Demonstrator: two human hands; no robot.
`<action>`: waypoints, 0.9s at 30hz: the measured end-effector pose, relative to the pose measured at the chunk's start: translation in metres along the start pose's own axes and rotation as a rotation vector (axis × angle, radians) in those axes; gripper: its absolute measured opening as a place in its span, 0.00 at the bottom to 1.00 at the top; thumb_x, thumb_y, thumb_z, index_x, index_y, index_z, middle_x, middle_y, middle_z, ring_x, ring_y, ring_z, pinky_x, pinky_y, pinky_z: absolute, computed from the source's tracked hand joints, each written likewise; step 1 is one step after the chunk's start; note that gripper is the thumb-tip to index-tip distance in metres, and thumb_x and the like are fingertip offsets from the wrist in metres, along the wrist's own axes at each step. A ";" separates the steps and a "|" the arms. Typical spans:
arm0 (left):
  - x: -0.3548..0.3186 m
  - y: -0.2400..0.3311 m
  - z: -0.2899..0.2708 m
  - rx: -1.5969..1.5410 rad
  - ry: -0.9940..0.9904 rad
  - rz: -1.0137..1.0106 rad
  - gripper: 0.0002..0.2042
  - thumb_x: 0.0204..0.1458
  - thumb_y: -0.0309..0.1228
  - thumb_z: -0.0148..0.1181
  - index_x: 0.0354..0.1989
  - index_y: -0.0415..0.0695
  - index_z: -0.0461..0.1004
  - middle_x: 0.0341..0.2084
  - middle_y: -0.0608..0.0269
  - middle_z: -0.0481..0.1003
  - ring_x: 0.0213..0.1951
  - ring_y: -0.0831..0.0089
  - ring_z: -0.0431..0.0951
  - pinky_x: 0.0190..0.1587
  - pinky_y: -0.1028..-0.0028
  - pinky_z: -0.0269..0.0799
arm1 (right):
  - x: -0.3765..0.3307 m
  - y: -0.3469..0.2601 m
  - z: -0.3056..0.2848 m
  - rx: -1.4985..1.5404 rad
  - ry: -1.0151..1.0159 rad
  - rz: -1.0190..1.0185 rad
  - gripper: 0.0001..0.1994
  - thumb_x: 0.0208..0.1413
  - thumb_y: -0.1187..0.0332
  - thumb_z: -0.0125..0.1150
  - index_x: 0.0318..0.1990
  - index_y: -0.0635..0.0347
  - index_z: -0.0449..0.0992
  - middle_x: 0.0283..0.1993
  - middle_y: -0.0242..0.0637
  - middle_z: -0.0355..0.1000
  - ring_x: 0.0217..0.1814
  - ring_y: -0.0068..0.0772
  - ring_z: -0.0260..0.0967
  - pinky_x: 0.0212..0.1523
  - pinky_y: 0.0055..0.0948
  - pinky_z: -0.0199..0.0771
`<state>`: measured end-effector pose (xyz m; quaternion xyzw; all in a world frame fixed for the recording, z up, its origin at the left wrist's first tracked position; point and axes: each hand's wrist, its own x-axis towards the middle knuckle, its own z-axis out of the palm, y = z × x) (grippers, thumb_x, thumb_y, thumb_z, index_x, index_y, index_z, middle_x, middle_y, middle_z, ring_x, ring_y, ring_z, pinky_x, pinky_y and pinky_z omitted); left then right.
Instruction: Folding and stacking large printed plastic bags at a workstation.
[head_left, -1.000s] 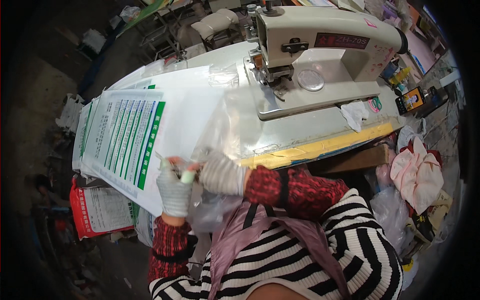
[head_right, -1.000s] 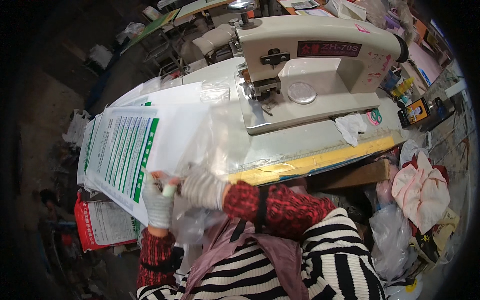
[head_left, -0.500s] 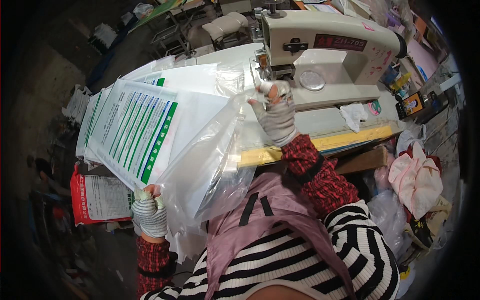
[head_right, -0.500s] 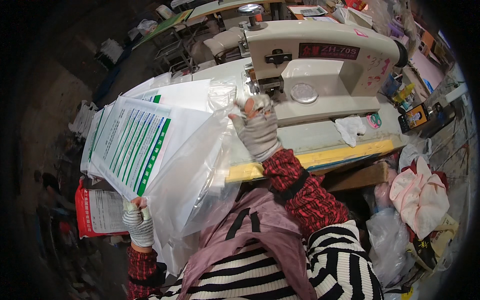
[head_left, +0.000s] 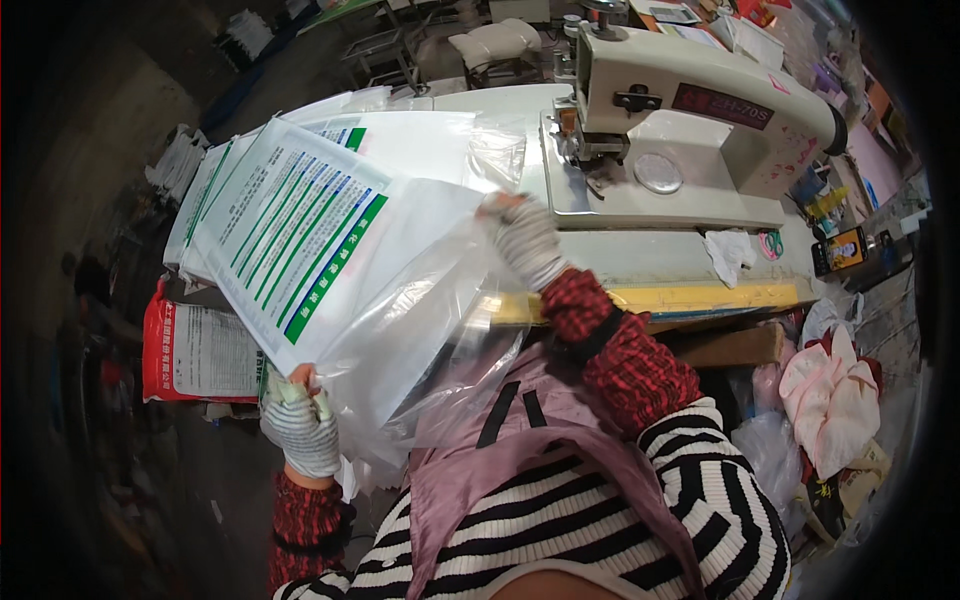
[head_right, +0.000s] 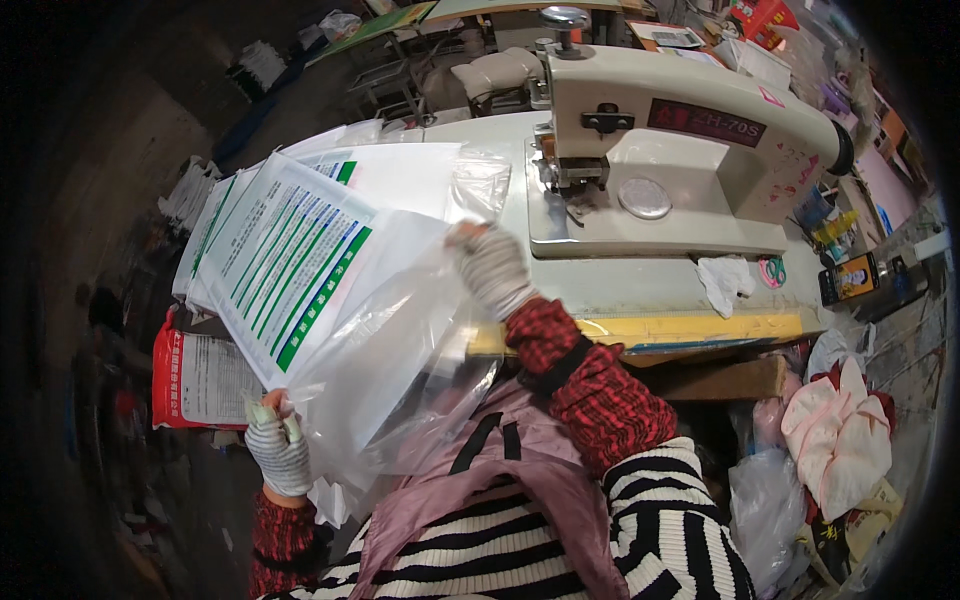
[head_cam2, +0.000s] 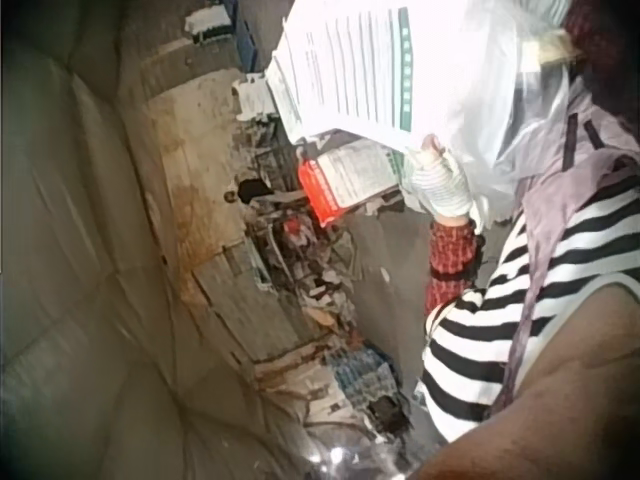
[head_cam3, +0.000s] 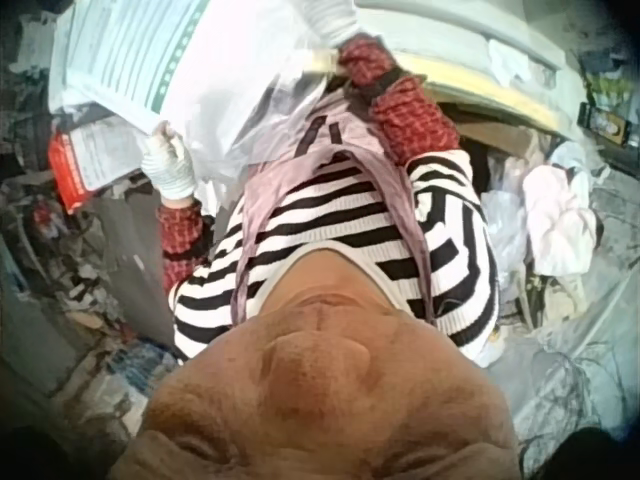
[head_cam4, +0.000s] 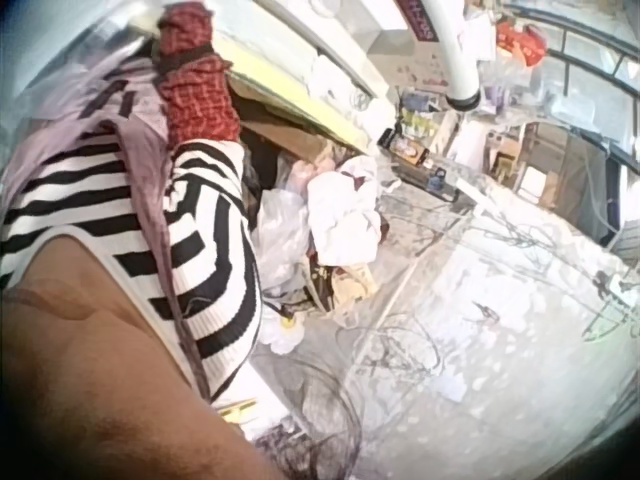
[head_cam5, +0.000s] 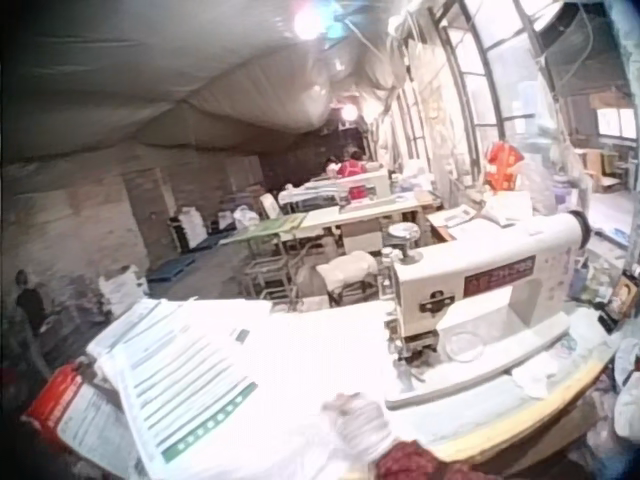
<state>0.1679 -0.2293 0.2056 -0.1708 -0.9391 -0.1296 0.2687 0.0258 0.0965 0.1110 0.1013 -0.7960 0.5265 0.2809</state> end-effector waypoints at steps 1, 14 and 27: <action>-0.008 -0.002 -0.001 0.005 0.005 -0.011 0.08 0.48 0.20 0.49 0.37 0.37 0.71 0.24 0.53 0.73 0.24 0.60 0.73 0.29 0.68 0.67 | 0.014 -0.010 -0.013 0.003 -0.040 0.249 0.05 0.51 0.67 0.60 0.31 0.58 0.74 0.29 0.40 0.73 0.31 0.34 0.70 0.33 0.29 0.71; -0.009 0.017 -0.055 0.039 -0.114 -0.377 0.05 0.52 0.27 0.54 0.35 0.40 0.72 0.25 0.56 0.74 0.24 0.62 0.74 0.25 0.68 0.70 | 0.039 -0.059 0.017 -0.720 -0.611 -0.373 0.07 0.46 0.69 0.54 0.32 0.49 0.78 0.33 0.35 0.74 0.42 0.37 0.71 0.44 0.32 0.70; -0.125 -0.057 0.031 0.503 -0.337 0.112 0.09 0.49 0.30 0.49 0.34 0.40 0.73 0.35 0.48 0.74 0.35 0.55 0.75 0.38 0.60 0.70 | -0.062 -0.061 -0.026 -0.498 -0.636 -0.269 0.10 0.39 0.77 0.57 0.32 0.55 0.74 0.28 0.39 0.69 0.35 0.44 0.69 0.36 0.38 0.70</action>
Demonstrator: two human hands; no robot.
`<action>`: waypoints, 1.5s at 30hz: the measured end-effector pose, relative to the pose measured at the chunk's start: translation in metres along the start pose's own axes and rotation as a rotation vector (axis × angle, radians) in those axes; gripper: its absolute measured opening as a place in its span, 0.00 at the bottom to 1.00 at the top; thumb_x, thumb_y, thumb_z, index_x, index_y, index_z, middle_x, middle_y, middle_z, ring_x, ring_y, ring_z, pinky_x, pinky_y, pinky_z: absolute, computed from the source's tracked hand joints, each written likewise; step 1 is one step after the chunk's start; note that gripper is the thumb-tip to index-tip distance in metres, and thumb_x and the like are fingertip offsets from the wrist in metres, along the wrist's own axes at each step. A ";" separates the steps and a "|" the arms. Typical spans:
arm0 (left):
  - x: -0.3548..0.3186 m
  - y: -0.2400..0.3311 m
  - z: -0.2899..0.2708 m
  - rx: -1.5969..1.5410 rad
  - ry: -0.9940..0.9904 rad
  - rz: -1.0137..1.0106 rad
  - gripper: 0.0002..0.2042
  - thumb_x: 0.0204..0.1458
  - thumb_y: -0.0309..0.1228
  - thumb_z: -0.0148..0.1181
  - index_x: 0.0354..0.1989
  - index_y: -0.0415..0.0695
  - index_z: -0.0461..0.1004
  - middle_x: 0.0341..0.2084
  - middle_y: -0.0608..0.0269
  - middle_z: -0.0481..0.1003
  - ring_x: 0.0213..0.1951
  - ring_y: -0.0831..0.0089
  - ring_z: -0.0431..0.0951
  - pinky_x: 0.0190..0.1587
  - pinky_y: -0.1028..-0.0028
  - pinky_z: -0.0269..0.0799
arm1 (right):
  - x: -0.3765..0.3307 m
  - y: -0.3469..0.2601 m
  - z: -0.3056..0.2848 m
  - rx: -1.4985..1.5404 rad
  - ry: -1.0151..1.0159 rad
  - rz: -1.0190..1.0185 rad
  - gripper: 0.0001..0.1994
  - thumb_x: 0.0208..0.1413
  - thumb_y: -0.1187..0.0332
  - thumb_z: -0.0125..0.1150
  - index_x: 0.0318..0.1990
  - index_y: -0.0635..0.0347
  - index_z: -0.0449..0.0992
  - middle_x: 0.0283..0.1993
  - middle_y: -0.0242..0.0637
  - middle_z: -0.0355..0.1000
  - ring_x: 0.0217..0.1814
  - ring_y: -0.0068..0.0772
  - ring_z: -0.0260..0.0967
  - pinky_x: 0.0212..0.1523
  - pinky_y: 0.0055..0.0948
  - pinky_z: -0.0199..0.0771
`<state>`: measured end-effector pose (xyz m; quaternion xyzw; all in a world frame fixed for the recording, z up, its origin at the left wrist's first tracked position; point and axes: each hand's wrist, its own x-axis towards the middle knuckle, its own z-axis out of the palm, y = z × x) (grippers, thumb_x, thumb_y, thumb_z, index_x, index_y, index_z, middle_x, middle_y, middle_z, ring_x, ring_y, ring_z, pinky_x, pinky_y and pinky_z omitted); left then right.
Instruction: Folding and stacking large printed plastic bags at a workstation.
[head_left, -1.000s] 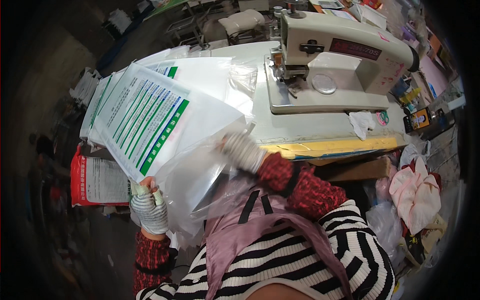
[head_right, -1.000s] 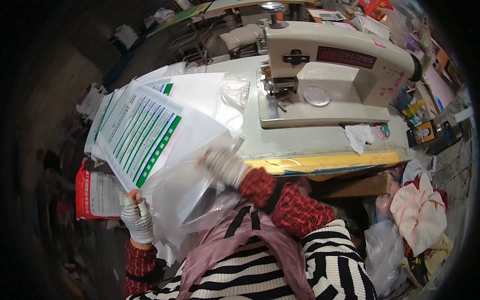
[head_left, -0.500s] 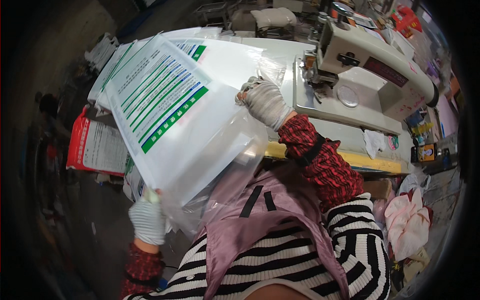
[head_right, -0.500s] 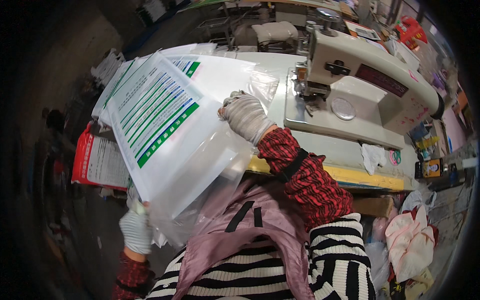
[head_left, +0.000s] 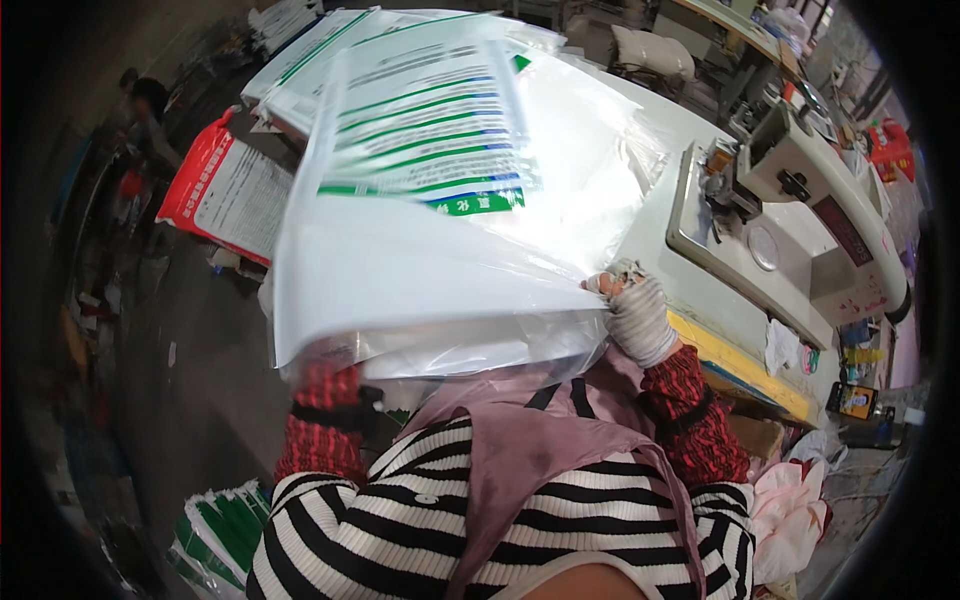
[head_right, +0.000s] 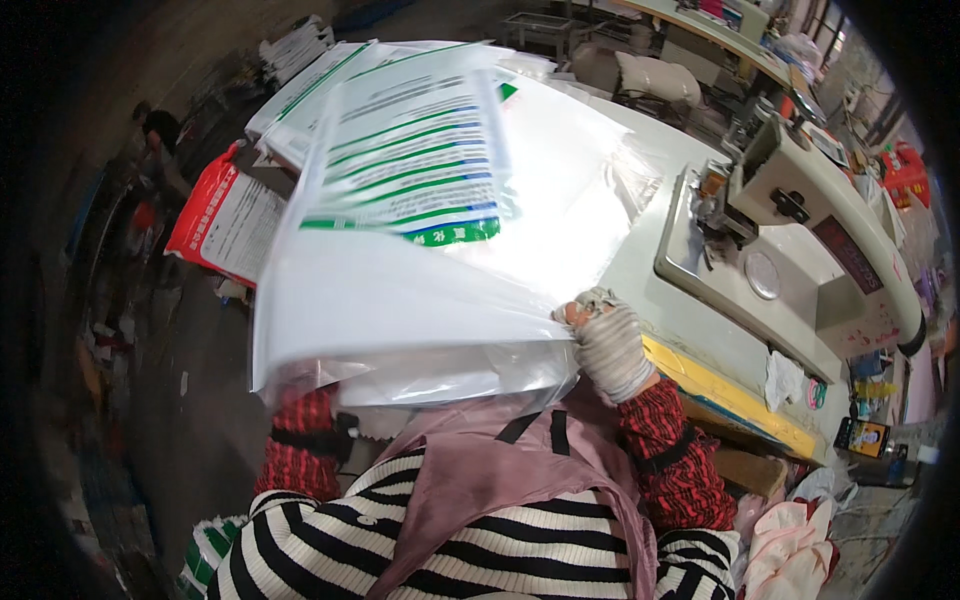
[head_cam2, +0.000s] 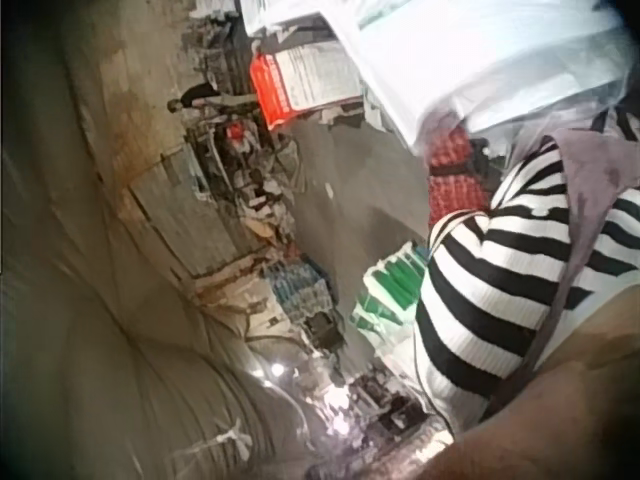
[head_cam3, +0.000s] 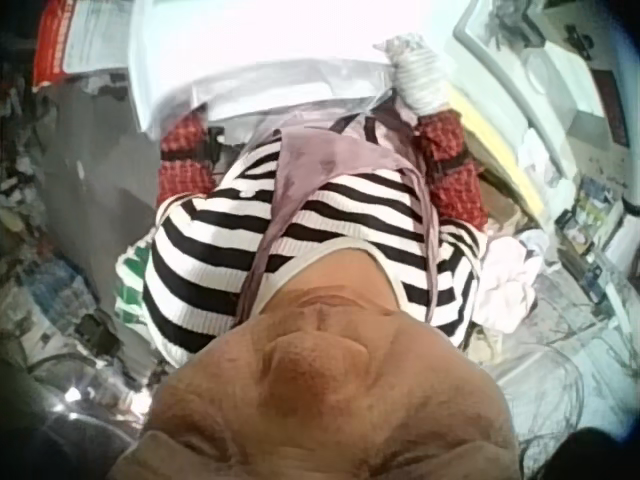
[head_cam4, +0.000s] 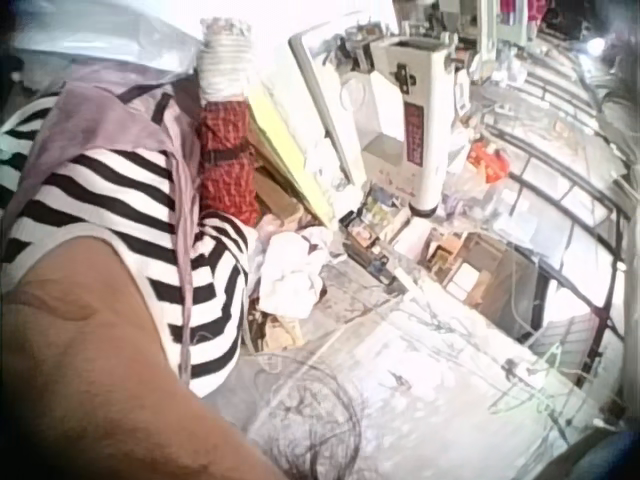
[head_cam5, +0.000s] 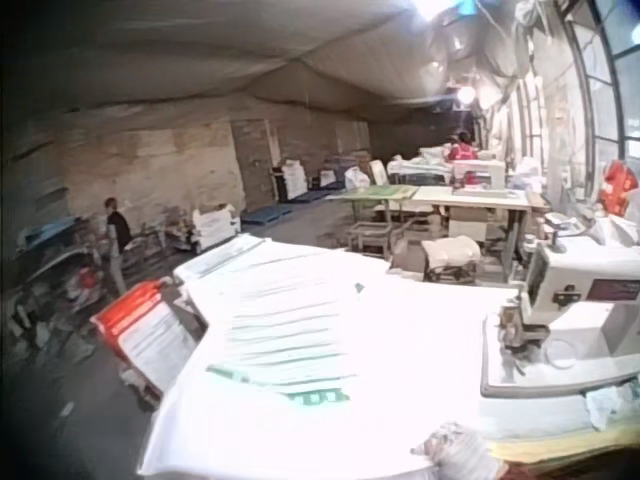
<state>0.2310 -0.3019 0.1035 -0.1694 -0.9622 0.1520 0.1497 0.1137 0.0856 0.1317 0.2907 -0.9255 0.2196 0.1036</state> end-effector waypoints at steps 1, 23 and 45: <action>0.026 -0.019 -0.008 0.004 -0.094 -0.064 0.09 0.48 0.30 0.50 0.34 0.40 0.73 0.36 0.48 0.75 0.36 0.55 0.75 0.40 0.60 0.70 | 0.002 -0.008 0.010 0.006 -0.001 -0.044 0.10 0.40 0.78 0.55 0.32 0.55 0.74 0.26 0.39 0.69 0.34 0.43 0.69 0.35 0.38 0.70; 0.102 -0.064 -0.096 -1.537 0.698 -1.292 0.15 0.55 0.44 0.57 0.24 0.48 0.70 0.17 0.74 0.66 0.18 0.81 0.64 0.20 0.79 0.62 | -0.001 -0.020 0.004 -0.165 0.166 -0.143 0.05 0.43 0.74 0.54 0.30 0.54 0.72 0.25 0.37 0.67 0.33 0.39 0.68 0.35 0.36 0.69; 0.466 0.329 0.074 -0.132 0.295 0.179 0.09 0.49 0.31 0.50 0.22 0.49 0.78 0.19 0.61 0.76 0.25 0.65 0.79 0.27 0.70 0.73 | -0.219 -0.010 -0.018 0.159 -0.042 0.825 0.34 0.53 0.69 0.49 0.69 0.44 0.48 0.23 0.44 0.69 0.23 0.41 0.71 0.23 0.37 0.67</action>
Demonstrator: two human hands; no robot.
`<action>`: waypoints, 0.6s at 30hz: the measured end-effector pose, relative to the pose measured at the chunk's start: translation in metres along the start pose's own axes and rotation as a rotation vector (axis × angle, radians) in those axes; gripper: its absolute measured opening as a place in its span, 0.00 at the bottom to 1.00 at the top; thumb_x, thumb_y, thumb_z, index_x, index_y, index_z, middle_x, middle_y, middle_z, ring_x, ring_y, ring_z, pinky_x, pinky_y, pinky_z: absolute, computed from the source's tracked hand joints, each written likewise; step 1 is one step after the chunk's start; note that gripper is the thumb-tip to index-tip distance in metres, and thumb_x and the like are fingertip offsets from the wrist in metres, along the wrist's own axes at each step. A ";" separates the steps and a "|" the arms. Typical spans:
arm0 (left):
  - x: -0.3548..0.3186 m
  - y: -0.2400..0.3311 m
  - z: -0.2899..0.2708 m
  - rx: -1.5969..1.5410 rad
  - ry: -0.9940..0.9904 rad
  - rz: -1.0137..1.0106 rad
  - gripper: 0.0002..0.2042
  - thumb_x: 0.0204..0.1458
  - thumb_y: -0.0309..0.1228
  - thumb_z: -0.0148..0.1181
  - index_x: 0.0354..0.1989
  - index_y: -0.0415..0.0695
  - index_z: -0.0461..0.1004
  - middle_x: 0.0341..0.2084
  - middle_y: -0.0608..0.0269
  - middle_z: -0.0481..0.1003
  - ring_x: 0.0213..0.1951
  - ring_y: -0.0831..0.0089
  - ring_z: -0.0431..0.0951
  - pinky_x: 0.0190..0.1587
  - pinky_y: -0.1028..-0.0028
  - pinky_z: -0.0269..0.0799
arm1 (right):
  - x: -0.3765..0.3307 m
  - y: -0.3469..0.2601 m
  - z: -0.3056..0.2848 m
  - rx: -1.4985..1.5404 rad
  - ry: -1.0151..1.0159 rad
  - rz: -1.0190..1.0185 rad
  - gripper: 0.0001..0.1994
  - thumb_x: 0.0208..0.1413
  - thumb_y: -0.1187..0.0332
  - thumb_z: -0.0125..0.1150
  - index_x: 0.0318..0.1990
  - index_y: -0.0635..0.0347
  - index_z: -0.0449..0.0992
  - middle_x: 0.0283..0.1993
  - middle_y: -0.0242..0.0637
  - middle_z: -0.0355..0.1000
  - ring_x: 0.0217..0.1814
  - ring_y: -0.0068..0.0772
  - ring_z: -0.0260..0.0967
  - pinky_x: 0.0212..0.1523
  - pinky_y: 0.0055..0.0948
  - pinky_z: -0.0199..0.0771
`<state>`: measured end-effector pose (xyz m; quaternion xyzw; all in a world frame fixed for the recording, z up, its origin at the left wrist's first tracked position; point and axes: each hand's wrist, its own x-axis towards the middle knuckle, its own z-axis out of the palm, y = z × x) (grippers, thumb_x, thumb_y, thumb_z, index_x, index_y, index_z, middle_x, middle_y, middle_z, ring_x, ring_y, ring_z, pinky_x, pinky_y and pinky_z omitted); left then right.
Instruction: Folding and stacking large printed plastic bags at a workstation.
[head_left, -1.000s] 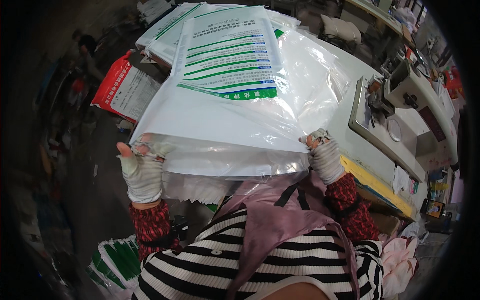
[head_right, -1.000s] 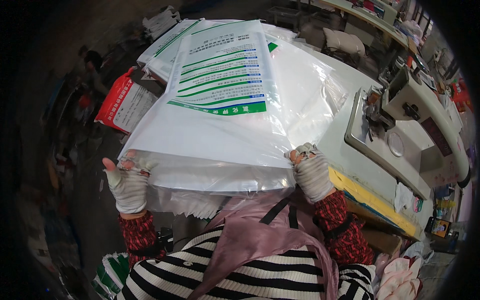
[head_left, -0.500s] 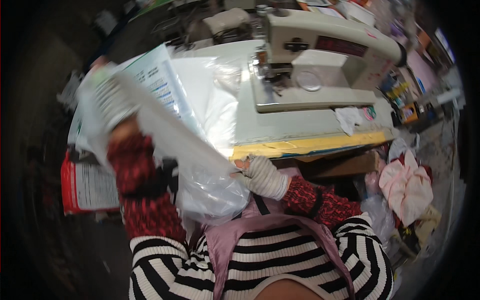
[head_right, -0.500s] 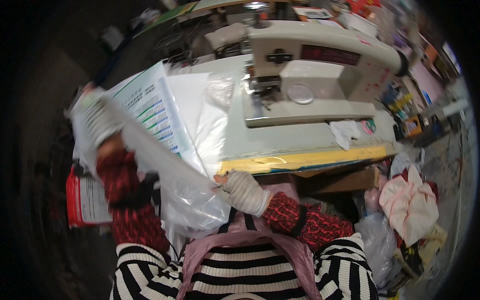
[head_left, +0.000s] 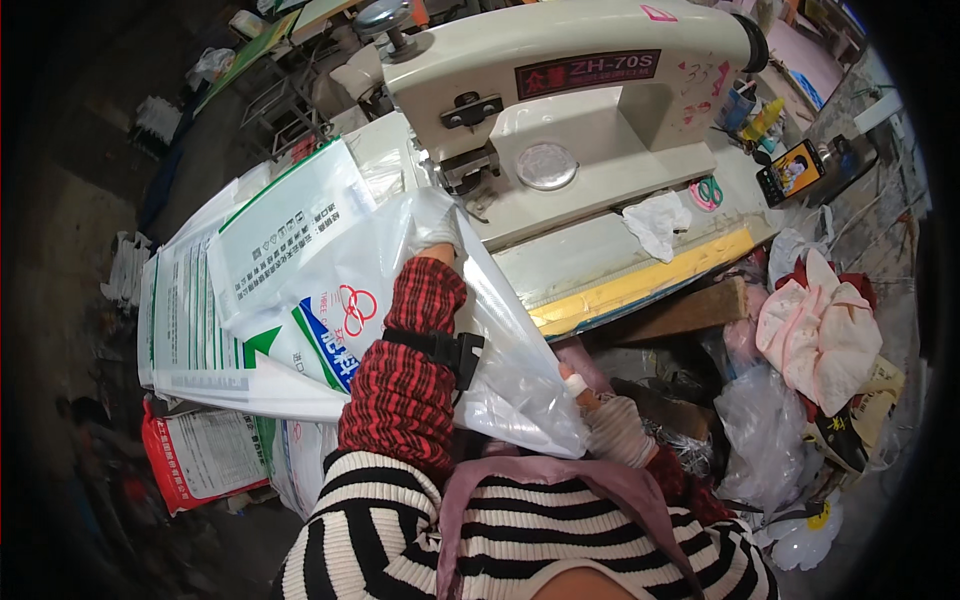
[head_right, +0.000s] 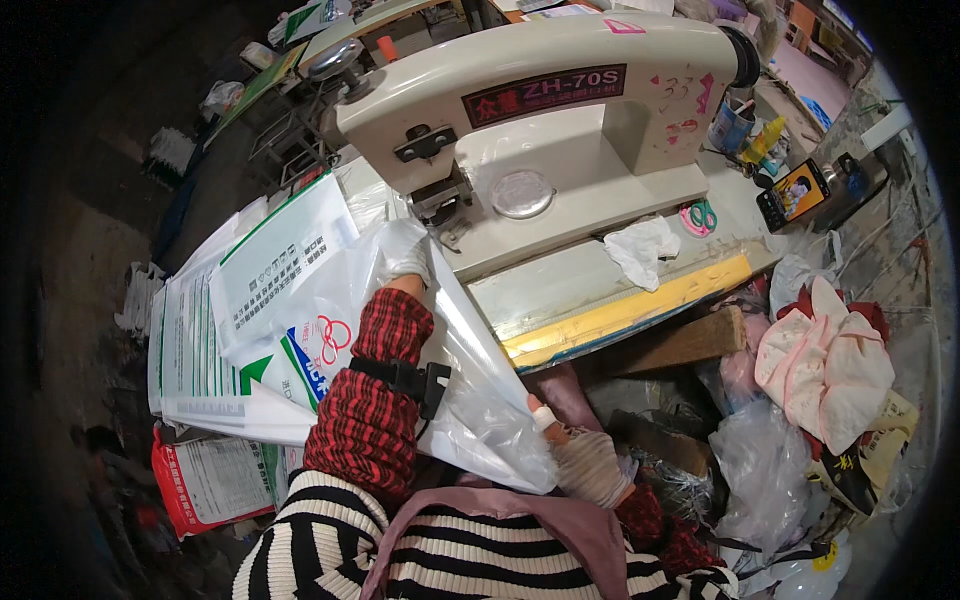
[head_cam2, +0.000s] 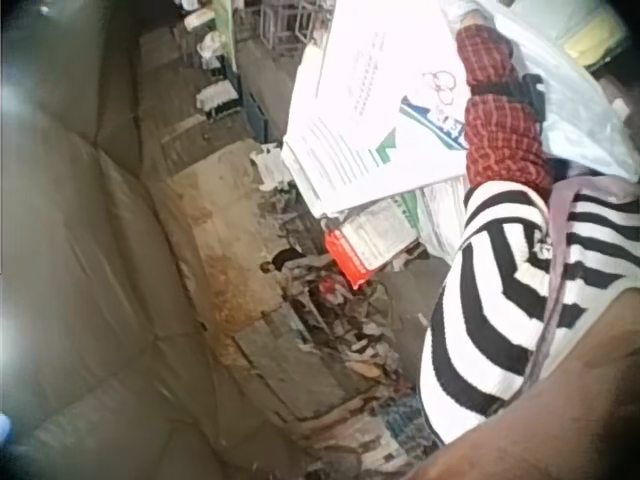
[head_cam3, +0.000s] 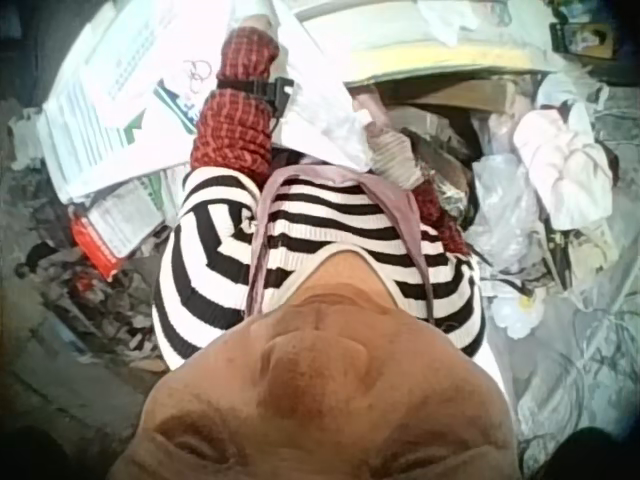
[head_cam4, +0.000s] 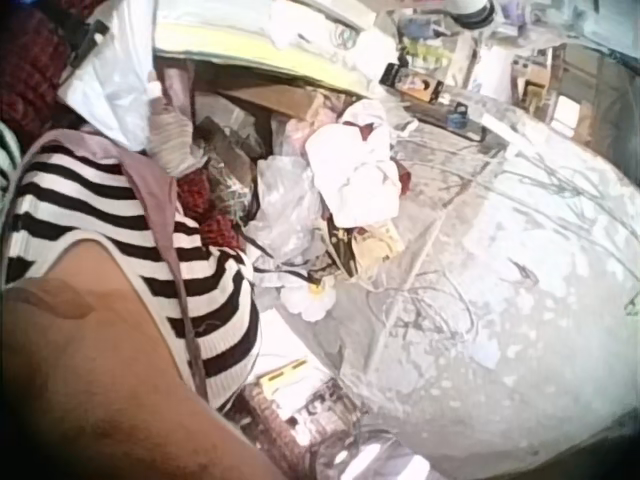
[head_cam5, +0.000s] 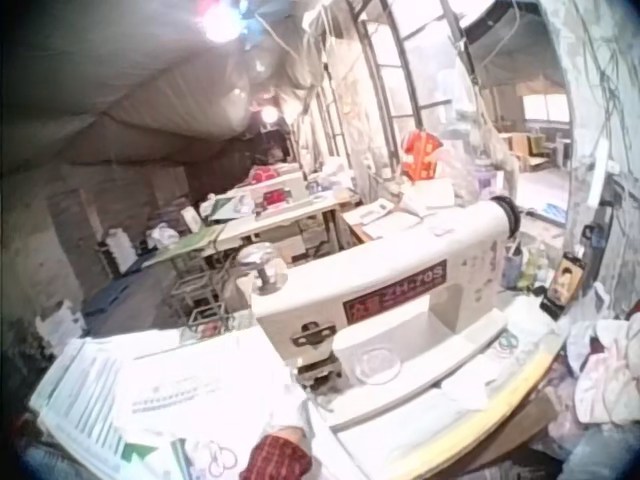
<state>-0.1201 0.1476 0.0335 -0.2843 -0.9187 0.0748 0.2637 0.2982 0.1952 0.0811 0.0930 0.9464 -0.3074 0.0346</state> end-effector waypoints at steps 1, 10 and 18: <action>0.014 0.027 -0.018 0.166 -0.080 0.037 0.10 0.50 0.31 0.49 0.24 0.49 0.78 0.19 0.61 0.76 0.27 0.64 0.79 0.28 0.71 0.73 | 0.004 0.003 -0.012 -0.011 0.009 0.052 0.34 0.53 0.69 0.49 0.69 0.44 0.48 0.23 0.44 0.69 0.23 0.41 0.71 0.23 0.37 0.67; 0.042 -0.093 0.043 -0.246 -0.486 0.258 0.16 0.54 0.36 0.47 0.46 0.40 0.72 0.41 0.48 0.74 0.43 0.55 0.74 0.44 0.63 0.71 | 0.181 -0.052 -0.021 -0.081 0.021 -0.025 0.31 0.52 0.73 0.46 0.66 0.55 0.51 0.27 0.45 0.74 0.30 0.46 0.74 0.31 0.43 0.73; -0.134 -0.153 -0.108 -0.379 -0.393 0.924 0.13 0.52 0.31 0.49 0.43 0.39 0.72 0.34 0.51 0.72 0.36 0.57 0.72 0.45 0.67 0.71 | 0.272 -0.020 -0.009 0.032 0.087 -0.128 0.25 0.56 0.68 0.49 0.61 0.66 0.59 0.42 0.58 0.72 0.44 0.54 0.71 0.46 0.39 0.71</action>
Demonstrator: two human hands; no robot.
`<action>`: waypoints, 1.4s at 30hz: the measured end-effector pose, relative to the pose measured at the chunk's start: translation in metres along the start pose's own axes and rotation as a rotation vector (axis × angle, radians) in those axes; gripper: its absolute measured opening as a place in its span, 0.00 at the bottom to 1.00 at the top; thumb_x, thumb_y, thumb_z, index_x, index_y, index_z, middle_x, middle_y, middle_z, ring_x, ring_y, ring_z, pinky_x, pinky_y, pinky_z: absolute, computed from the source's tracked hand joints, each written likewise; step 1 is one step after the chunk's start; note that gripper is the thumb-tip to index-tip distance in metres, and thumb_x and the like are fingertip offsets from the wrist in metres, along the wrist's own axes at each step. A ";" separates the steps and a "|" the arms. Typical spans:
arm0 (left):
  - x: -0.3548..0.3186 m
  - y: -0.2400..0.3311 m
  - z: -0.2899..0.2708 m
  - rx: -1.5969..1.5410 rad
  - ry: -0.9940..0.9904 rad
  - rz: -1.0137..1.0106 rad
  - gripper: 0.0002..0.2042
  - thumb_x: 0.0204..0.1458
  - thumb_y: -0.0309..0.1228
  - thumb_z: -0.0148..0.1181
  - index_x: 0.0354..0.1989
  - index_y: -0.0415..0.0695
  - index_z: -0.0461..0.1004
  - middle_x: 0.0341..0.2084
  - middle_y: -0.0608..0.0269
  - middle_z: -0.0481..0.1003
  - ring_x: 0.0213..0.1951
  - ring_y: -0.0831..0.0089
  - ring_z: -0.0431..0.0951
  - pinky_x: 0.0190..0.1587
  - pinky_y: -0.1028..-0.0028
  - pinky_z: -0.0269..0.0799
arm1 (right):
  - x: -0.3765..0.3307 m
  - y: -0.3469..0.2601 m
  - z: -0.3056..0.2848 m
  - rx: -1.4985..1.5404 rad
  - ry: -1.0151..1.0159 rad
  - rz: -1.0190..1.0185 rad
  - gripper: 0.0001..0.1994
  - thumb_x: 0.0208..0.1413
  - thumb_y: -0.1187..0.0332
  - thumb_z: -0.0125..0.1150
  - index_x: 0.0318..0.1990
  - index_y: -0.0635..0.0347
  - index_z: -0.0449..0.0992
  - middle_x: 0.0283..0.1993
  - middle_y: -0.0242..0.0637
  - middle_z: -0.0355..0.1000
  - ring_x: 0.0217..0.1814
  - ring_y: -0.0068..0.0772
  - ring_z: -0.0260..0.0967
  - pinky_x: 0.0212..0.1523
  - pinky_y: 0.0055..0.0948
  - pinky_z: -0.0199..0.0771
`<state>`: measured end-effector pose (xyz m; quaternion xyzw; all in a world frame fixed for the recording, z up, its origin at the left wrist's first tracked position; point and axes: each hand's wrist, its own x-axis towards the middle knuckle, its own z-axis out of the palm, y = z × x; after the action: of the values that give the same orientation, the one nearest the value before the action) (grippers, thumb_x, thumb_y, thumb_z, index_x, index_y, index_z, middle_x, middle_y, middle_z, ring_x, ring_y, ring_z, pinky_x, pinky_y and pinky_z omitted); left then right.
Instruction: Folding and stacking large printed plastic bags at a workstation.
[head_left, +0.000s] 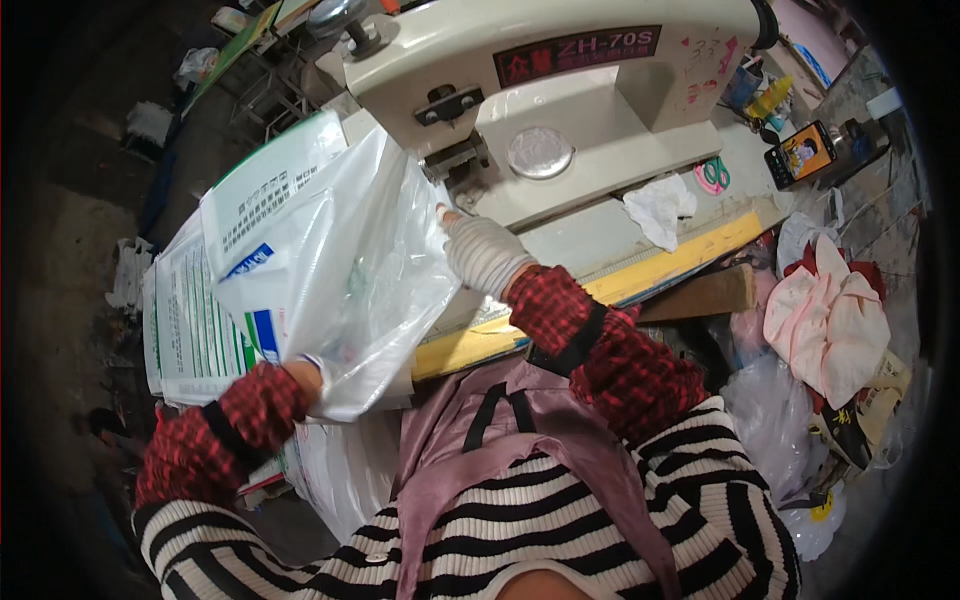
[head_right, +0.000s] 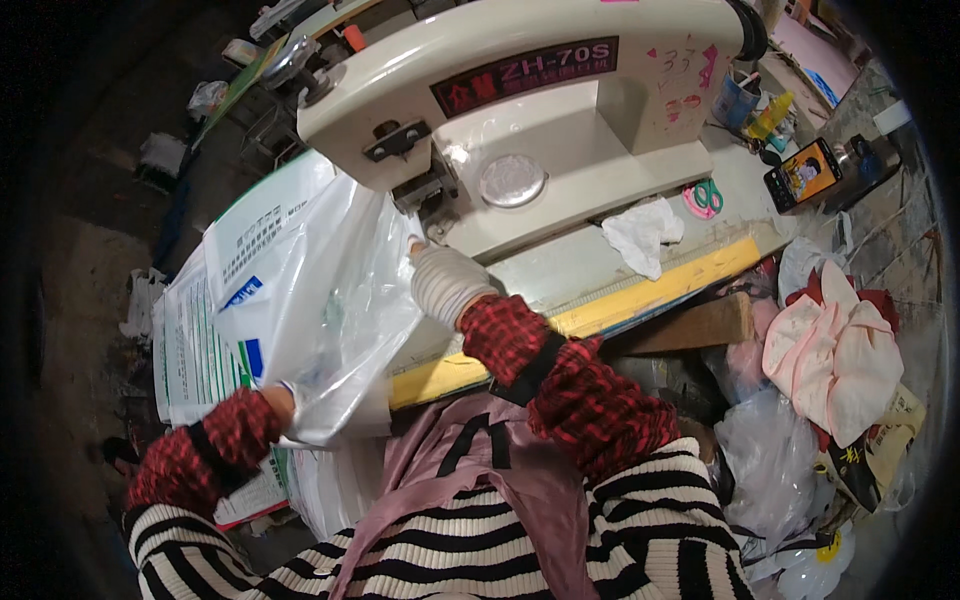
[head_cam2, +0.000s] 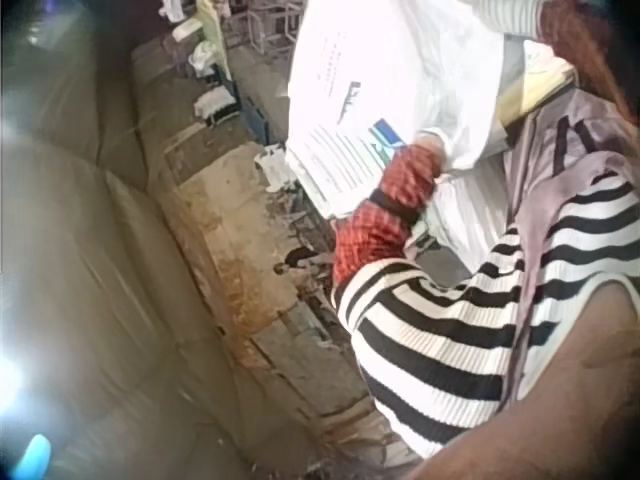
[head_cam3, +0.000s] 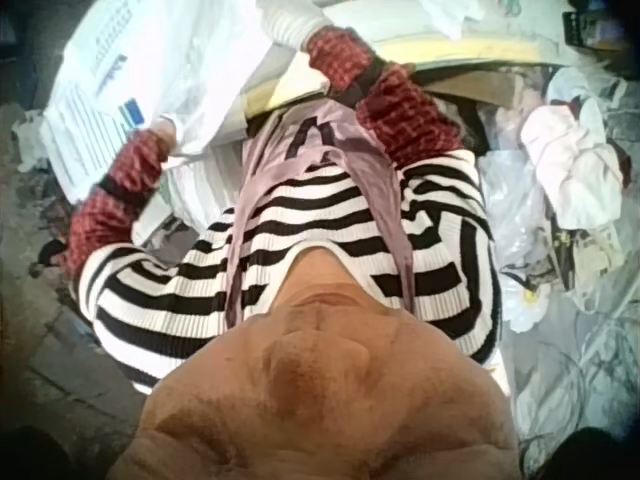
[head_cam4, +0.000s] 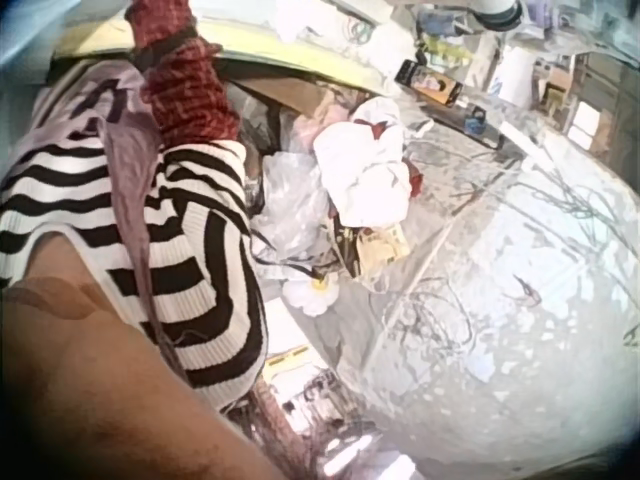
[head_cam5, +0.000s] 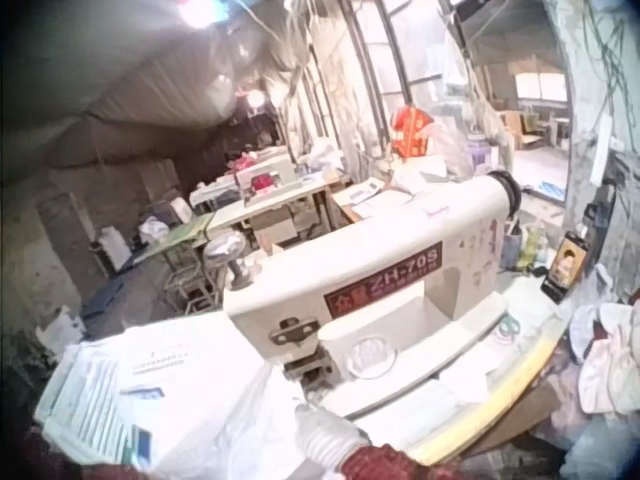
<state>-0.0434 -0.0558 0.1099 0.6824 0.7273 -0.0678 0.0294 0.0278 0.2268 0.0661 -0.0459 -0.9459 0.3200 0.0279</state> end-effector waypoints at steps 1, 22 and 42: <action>-0.005 0.018 -0.018 -0.019 0.056 0.093 0.12 0.52 0.30 0.49 0.41 0.39 0.73 0.31 0.51 0.73 0.33 0.57 0.72 0.45 0.68 0.71 | -0.007 -0.003 -0.010 0.003 -0.011 0.009 0.25 0.56 0.68 0.49 0.61 0.66 0.59 0.42 0.58 0.72 0.44 0.54 0.71 0.46 0.39 0.71; 0.033 0.041 -0.032 -1.406 -0.222 -0.608 0.09 0.49 0.22 0.57 0.39 0.39 0.72 0.28 0.72 0.73 0.33 0.82 0.69 0.38 0.80 0.68 | -0.058 -0.050 -0.019 0.339 -0.104 0.253 0.32 0.53 0.74 0.47 0.67 0.60 0.46 0.40 0.57 0.73 0.44 0.52 0.73 0.44 0.46 0.71; 0.072 0.074 -0.139 -0.971 -0.040 0.008 0.12 0.39 0.36 0.63 0.31 0.47 0.72 0.26 0.64 0.71 0.32 0.65 0.71 0.47 0.68 0.65 | -0.053 -0.023 0.051 0.328 -0.071 0.256 0.32 0.54 0.74 0.44 0.68 0.56 0.44 0.37 0.56 0.73 0.39 0.51 0.73 0.42 0.43 0.71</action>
<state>0.0322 0.0386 0.2331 0.5913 0.6714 0.2663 0.3586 0.0746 0.1723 0.0384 -0.1490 -0.8680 0.4721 -0.0393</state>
